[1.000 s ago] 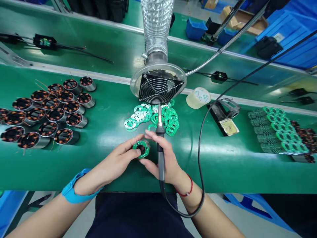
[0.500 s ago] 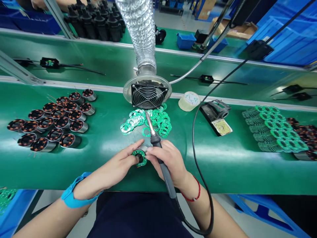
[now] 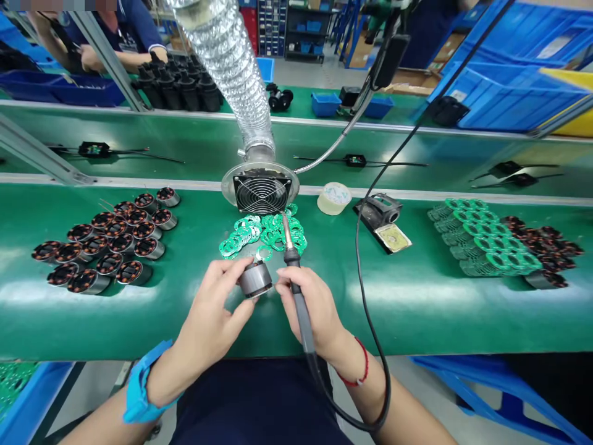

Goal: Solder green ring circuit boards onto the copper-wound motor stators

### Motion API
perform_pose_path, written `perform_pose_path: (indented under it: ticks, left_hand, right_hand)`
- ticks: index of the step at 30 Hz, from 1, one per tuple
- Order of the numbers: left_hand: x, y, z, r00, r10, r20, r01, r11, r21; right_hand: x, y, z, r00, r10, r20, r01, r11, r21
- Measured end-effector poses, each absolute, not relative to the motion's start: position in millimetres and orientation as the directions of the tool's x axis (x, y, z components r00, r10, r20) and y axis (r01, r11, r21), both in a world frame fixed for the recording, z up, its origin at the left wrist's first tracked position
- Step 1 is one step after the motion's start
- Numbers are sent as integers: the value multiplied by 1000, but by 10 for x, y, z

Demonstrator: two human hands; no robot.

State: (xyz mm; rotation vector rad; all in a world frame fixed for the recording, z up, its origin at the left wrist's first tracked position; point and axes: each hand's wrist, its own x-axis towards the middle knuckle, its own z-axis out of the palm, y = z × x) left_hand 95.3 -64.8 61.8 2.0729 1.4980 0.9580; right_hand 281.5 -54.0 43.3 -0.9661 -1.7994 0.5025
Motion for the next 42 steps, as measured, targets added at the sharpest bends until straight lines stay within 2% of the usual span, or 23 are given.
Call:
perform_pose_path:
  ticks: [2,3,5,7,8,10,12,14,17,21,25,28,33,35,37,39,41,42]
  left_hand:
    - [965,-666,606,274,809,520,721,-531,446]
    - [973,-675,604,305,738,602,727,-588,353]
    - [991,-693,606,310,667,678,731,-623,278]
    - [1008,-714,613,251,721,646,725,-582,369]
    - [1015,-720,618,208,780,590,704,-538,464]
    - [1023,-714,630,126,908,400,599,-391,699]
    - [1023,-671,649,79,985,153,414,-171,894]
    - [1013,-596,672,90,992,-90,216,69,974]
    - [993,-477,695,192,928,-319,11,323,946]
    - [997,-411,682,316,829,-460,-106,513,852]
    - [1040,-414,651,309,796,-520,-257,597,760]
    - [1041,-381,624,337,774,-536,-285,627,725]
    - [950,-301,576,333,780,-530,-141,596,790]
    - [914,-292,557,328,788,-521,-13,556,831]
    - [885,-298,528,273,854,-443,166,411,896]
    - [857,-307,485,203,951,-233,395,138,908]
    - [823,-311,433,223,972,71,594,-193,781]
    - [803,-308,410,277,938,208,653,-343,675]
  right_hand:
    - [2784,-591,481,-118,946,303,115,316,-942]
    - [2766,-611,508,-127,981,145,-62,138,-988]
    - [2731,-640,555,-214,973,-81,-361,-156,-919]
    - [2697,-650,576,-271,951,-148,-499,-270,-823]
    - [2683,-650,572,-264,954,-141,-513,-263,-817]
    - [2667,-639,537,-182,980,-78,-447,-153,-881]
    - [2675,-615,483,-93,995,44,-266,18,-964]
    - [2708,-582,440,-47,977,209,-42,207,-977]
    - [2771,-519,431,-121,901,416,184,432,-883]
    - [2769,-434,441,-359,811,462,175,545,-820]
    - [2673,-381,353,-262,811,524,248,581,-776]
    - [2650,-354,329,-256,818,516,306,574,-759]
    - [2731,-266,435,-243,838,489,311,545,-779]
    - [2759,-217,456,-260,810,525,370,586,-721]
    - [2772,-179,448,-321,773,548,445,633,-633]
    - [2770,-165,422,-378,752,540,510,656,-557]
    - [2753,-172,396,-388,775,500,530,631,-567]
    - [2739,-181,388,-373,804,464,509,595,-622]
